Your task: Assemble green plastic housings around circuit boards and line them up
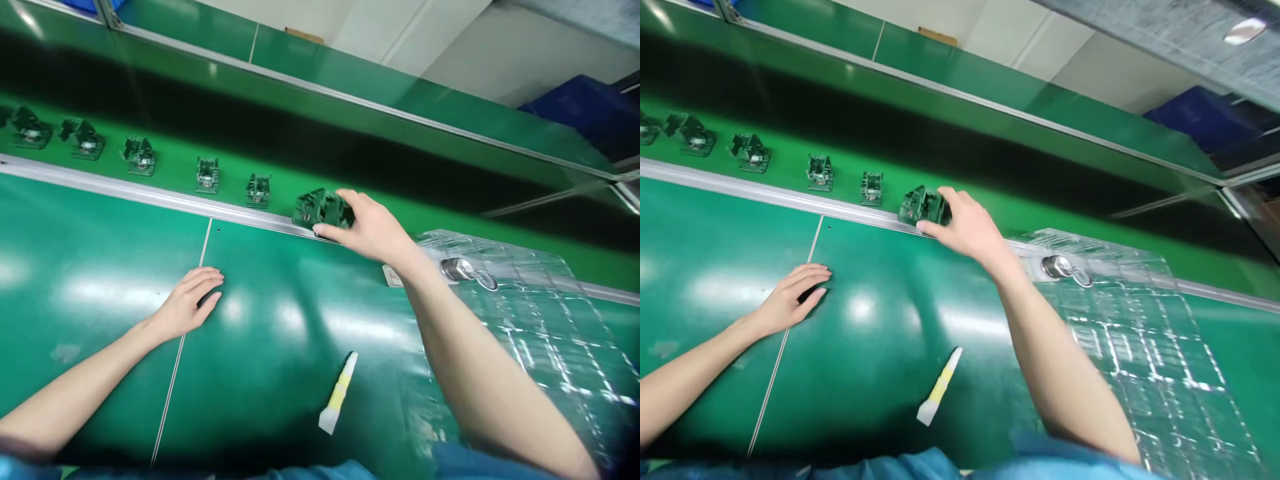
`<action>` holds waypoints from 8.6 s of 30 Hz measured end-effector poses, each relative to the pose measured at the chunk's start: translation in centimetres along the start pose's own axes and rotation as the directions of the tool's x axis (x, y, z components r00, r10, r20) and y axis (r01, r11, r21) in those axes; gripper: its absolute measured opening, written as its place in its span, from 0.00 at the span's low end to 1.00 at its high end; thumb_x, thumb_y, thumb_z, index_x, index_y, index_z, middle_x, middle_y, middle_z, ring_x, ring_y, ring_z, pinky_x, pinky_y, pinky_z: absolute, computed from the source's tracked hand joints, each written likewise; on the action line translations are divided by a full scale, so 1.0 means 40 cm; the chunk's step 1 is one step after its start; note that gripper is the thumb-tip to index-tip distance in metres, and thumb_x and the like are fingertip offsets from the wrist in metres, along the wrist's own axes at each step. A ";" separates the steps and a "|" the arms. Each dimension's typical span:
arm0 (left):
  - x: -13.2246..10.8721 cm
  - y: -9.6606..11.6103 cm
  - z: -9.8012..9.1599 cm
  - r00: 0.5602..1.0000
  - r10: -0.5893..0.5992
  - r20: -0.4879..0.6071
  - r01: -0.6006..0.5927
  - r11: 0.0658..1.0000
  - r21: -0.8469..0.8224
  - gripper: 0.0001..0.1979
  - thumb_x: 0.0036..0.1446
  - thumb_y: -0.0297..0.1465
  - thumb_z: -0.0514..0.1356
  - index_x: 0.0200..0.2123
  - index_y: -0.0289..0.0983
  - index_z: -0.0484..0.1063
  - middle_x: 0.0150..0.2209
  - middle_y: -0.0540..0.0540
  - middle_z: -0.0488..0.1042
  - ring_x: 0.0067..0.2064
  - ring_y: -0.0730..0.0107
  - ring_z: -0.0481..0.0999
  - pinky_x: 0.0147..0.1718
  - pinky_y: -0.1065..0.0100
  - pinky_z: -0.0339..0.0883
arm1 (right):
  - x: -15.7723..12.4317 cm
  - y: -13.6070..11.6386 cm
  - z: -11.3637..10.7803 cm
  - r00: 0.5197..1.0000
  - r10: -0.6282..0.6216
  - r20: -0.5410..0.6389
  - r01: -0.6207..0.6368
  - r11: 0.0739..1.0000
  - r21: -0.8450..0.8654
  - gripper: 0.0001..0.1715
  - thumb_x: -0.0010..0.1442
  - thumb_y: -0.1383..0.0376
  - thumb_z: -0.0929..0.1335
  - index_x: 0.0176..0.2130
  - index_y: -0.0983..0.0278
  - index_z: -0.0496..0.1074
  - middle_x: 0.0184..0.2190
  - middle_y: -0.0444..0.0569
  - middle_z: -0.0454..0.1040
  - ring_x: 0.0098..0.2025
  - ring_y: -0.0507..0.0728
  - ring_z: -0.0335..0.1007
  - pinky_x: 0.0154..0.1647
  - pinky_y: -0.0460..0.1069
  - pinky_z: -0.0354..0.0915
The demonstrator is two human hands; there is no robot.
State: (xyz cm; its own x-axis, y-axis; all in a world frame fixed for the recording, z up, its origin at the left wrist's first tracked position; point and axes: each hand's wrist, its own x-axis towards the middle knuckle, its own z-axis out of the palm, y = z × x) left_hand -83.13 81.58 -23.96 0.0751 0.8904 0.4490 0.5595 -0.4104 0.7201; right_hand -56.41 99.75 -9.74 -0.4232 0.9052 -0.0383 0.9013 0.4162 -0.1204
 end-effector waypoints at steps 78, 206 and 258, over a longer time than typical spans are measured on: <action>-0.214 0.264 -0.185 0.912 -0.321 0.254 0.290 0.945 0.151 0.38 0.54 0.35 0.69 0.66 0.43 0.59 0.63 0.34 0.67 0.62 0.52 0.70 0.51 0.56 0.74 | -0.621 -0.305 0.358 0.937 0.069 -0.342 0.179 0.747 0.640 0.32 0.64 0.56 0.70 0.62 0.63 0.62 0.49 0.57 0.77 0.43 0.62 0.79 0.34 0.52 0.77; 0.058 0.277 -0.217 0.654 0.672 0.346 -0.756 0.592 0.280 0.20 0.54 0.31 0.68 0.47 0.59 0.72 0.40 0.56 0.81 0.39 0.66 0.80 0.34 0.64 0.74 | -0.508 -0.107 0.015 0.293 -0.717 -0.632 0.673 0.625 -0.397 0.07 0.59 0.67 0.73 0.34 0.57 0.72 0.32 0.38 0.83 0.18 0.46 0.57 0.14 0.43 0.56; -0.152 0.390 -0.062 0.904 -0.180 0.388 0.389 0.723 -0.571 0.38 0.58 0.51 0.62 0.66 0.41 0.60 0.59 0.34 0.72 0.56 0.50 0.77 0.51 0.56 0.78 | -0.593 -0.253 0.219 0.696 -0.173 -0.697 0.622 0.630 0.465 0.28 0.57 0.55 0.75 0.50 0.59 0.63 0.45 0.56 0.81 0.57 0.63 0.74 0.54 0.62 0.72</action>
State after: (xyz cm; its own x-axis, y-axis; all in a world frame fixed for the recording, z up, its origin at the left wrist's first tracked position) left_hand -76.91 69.26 -14.15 0.2875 0.9551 0.0711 -0.0377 -0.0629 0.9973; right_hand -56.31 73.31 -16.30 -0.3852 0.6175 0.6858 0.2608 0.7857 -0.5609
